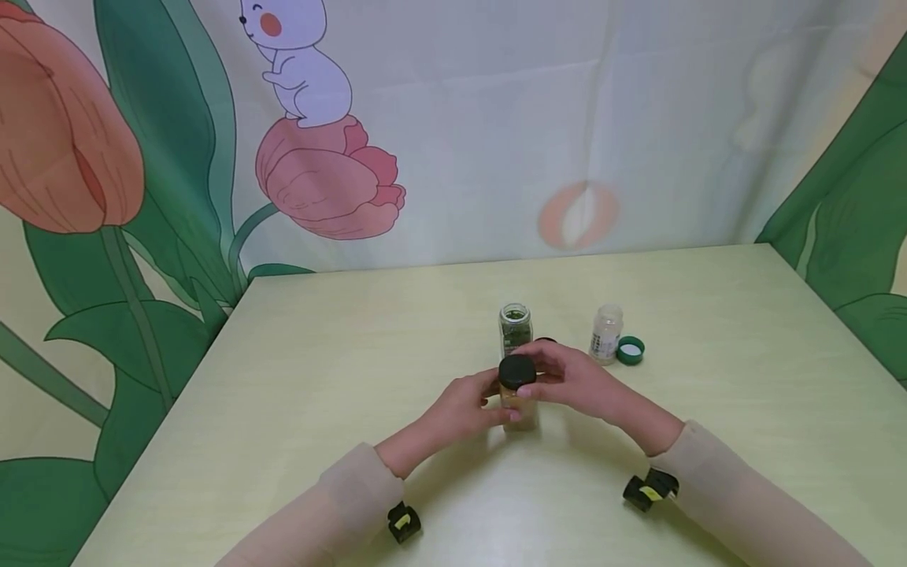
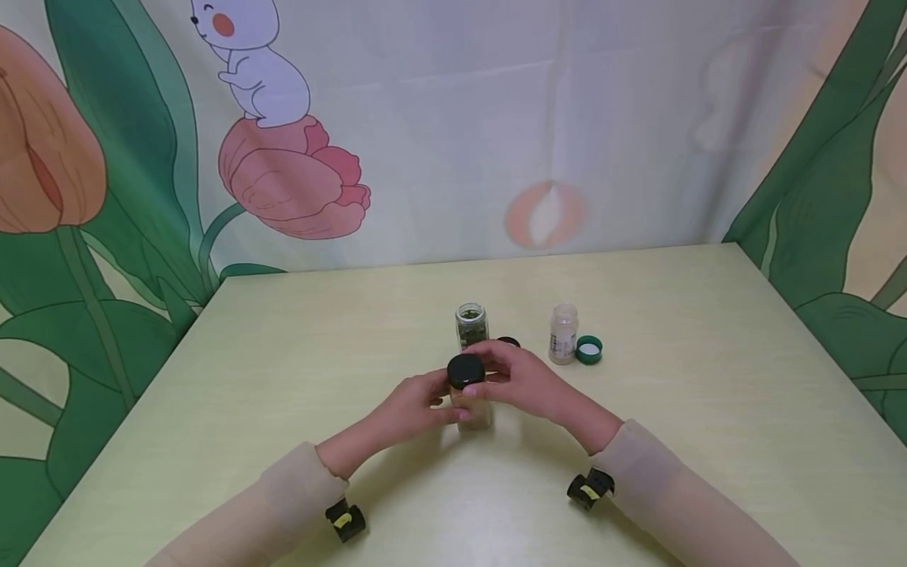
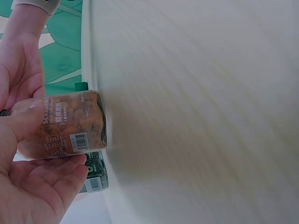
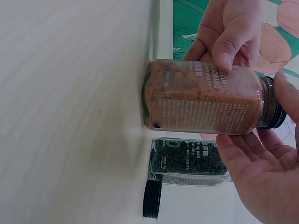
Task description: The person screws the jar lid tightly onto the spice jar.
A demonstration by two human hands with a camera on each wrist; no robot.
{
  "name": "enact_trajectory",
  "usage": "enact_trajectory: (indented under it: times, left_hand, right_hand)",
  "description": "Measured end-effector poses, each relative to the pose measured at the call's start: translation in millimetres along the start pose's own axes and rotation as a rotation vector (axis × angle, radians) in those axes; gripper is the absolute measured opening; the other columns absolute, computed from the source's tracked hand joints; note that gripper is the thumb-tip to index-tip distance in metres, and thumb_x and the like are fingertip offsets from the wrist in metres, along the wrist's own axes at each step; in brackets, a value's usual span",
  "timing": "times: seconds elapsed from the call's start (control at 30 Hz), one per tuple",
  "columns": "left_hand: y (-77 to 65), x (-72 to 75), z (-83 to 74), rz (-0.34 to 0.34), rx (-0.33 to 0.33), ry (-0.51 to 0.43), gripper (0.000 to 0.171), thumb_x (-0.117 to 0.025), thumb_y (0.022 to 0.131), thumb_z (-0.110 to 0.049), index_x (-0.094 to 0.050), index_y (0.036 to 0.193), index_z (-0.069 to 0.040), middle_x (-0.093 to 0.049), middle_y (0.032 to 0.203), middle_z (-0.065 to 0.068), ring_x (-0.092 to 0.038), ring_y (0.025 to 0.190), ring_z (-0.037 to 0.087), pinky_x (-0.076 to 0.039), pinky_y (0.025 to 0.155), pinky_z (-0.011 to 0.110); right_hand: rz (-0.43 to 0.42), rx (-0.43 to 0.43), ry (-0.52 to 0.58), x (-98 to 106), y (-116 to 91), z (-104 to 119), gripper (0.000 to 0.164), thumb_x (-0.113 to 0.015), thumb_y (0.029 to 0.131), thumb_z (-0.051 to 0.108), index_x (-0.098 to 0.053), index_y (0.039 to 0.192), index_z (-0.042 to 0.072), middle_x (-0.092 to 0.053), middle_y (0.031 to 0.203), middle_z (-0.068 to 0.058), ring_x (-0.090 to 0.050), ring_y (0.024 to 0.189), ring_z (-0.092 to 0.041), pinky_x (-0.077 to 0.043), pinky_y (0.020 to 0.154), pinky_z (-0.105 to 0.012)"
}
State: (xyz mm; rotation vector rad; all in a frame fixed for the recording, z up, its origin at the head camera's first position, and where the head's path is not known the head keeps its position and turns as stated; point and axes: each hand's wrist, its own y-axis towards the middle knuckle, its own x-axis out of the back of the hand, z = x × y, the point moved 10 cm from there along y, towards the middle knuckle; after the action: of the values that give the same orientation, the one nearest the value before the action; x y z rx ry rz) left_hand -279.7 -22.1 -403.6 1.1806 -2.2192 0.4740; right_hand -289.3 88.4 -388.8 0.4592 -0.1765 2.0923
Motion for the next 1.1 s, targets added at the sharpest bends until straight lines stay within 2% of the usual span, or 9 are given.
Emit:
enact_trajectory:
  times: [0.23, 0.4, 0.6, 1.1]
  left_hand:
    - [-0.4, 0.0, -0.3, 0.001, 0.004, -0.005, 0.053, -0.075, 0.094, -0.017, -0.056, 0.141, 0.001, -0.064, 0.141, 0.02, -0.062, 0.132, 0.038, -0.052, 0.108, 0.054]
    - [-0.6, -1.7, 1.3, 0.005, 0.009, -0.024, 0.054, -0.074, 0.095, -0.016, -0.056, 0.142, 0.001, -0.064, 0.141, 0.02, -0.061, 0.133, 0.038, -0.051, 0.111, 0.053]
    - [-0.8, -0.9, 2.3, 0.0, 0.016, -0.034, 0.054, -0.075, 0.094, -0.017, -0.056, 0.142, 0.0, -0.065, 0.141, 0.019, -0.061, 0.133, 0.037, -0.05, 0.112, 0.052]
    - [-0.3, -1.8, 1.7, 0.008, -0.013, -0.024, 0.053, -0.074, 0.095, -0.016, -0.055, 0.141, 0.002, -0.065, 0.139, 0.021, -0.062, 0.132, 0.038, -0.051, 0.111, 0.05]
  right_hand:
    - [0.001, -0.016, -0.011, -0.7, 1.1, -0.9, 0.055, -0.077, 0.092, 0.018, -0.053, 0.138, 0.001, -0.061, 0.141, -0.024, -0.057, 0.135, -0.042, -0.05, 0.112, -0.051]
    - [0.067, -0.002, -0.014, -2.0, -0.4, -0.8, 0.059, -0.073, 0.096, 0.018, -0.047, 0.147, 0.0, -0.056, 0.146, -0.026, -0.051, 0.14, -0.045, -0.048, 0.113, -0.054]
    - [0.11, -0.013, -0.024, -1.6, -1.1, -4.0, 0.054, -0.066, 0.101, 0.018, -0.047, 0.15, 0.003, -0.057, 0.147, -0.025, -0.05, 0.141, -0.045, -0.048, 0.112, -0.057]
    - [0.07, 0.035, -0.013, -2.1, 0.0, 6.4, 0.049, -0.069, 0.098, 0.011, -0.051, 0.141, -0.004, -0.06, 0.138, -0.028, -0.058, 0.131, -0.042, -0.053, 0.11, -0.044]
